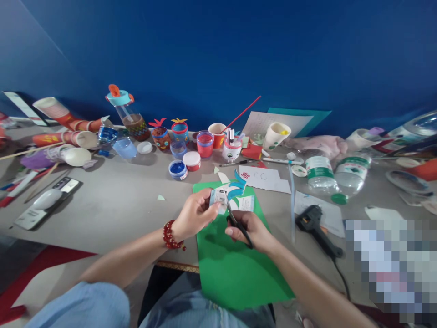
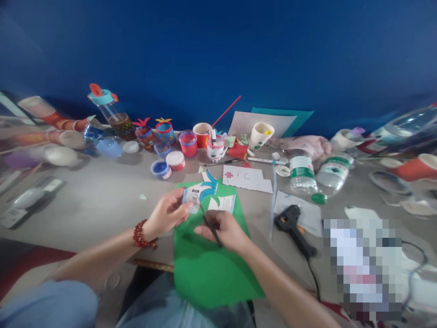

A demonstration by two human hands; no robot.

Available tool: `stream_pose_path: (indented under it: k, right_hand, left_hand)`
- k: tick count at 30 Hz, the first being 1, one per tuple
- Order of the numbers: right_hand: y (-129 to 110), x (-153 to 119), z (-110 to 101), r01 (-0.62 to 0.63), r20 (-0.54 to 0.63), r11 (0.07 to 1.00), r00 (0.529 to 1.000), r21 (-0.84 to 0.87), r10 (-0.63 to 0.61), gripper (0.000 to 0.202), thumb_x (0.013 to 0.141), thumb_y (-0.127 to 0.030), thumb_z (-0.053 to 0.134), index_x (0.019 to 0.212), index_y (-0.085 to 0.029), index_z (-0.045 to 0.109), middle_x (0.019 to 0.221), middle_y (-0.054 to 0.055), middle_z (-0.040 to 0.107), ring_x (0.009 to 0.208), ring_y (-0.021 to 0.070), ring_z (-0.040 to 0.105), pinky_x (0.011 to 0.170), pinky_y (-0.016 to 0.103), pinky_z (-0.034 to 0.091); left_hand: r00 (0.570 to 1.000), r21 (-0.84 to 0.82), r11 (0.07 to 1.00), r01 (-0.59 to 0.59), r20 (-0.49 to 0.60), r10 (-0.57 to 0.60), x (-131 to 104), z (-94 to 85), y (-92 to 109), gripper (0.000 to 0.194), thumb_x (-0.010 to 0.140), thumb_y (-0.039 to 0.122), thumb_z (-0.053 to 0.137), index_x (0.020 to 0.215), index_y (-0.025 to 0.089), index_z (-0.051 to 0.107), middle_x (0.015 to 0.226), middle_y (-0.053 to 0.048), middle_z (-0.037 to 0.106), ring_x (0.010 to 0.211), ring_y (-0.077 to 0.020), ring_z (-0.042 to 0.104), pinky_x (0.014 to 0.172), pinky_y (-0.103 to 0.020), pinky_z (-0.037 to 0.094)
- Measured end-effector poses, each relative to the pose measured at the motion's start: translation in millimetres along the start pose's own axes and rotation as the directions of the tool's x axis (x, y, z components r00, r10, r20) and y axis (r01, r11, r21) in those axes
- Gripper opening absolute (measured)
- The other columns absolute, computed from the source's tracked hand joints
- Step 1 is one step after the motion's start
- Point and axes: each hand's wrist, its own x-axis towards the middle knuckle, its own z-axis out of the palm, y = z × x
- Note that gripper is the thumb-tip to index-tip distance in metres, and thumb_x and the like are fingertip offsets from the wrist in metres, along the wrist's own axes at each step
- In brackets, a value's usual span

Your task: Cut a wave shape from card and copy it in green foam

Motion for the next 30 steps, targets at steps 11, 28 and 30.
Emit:
stream_pose_path:
  k: [11, 28, 30]
  right_hand:
    - [7, 1, -1, -0.010, -0.002, 0.998, 1.000, -0.061, 0.010, 0.050, 0.073, -0.063, 0.062, 0.070, -0.015, 0.050, 0.054, -0.004, 0.045, 0.049, 0.0083, 0.038, 0.045, 0.020, 0.027]
    - [9, 2, -1, -0.005, -0.056, 0.996, 0.998, -0.092, 0.000, 0.057, 0.070, -0.071, 0.057, 0.062, -0.018, 0.038, 0.055, -0.006, 0.026, 0.050, 0.0067, 0.023, 0.044, 0.021, 0.016]
    - [8, 2, -1, -0.005, -0.062, 0.995, 0.998, -0.102, -0.001, 0.057, 0.070, -0.071, 0.057, 0.062, -0.018, 0.038, 0.056, -0.006, 0.026, 0.051, 0.0069, 0.023, 0.045, 0.021, 0.016]
  left_hand:
    - [1.000, 0.055, 0.998, 0.018, 0.010, -0.019, 0, -1.4, 2, 0.014, 0.083, 0.030, 0.054, 0.080, 0.017, 0.048, 0.050, 0.008, 0.046, 0.036, -0.0036, 0.038, 0.034, -0.013, 0.028]
    - [0.999, 0.052, 0.999, 0.009, 0.031, -0.011, 0, -2.1, 0, 0.017, 0.086, 0.032, 0.052, 0.081, 0.017, 0.046, 0.052, 0.008, 0.047, 0.037, -0.0032, 0.039, 0.035, -0.012, 0.027]
    - [0.999, 0.050, 0.999, 0.015, 0.033, -0.017, 1, -1.9, 0, 0.017, 0.086, 0.032, 0.052, 0.081, 0.017, 0.046, 0.052, 0.007, 0.047, 0.037, -0.0034, 0.039, 0.035, -0.012, 0.027]
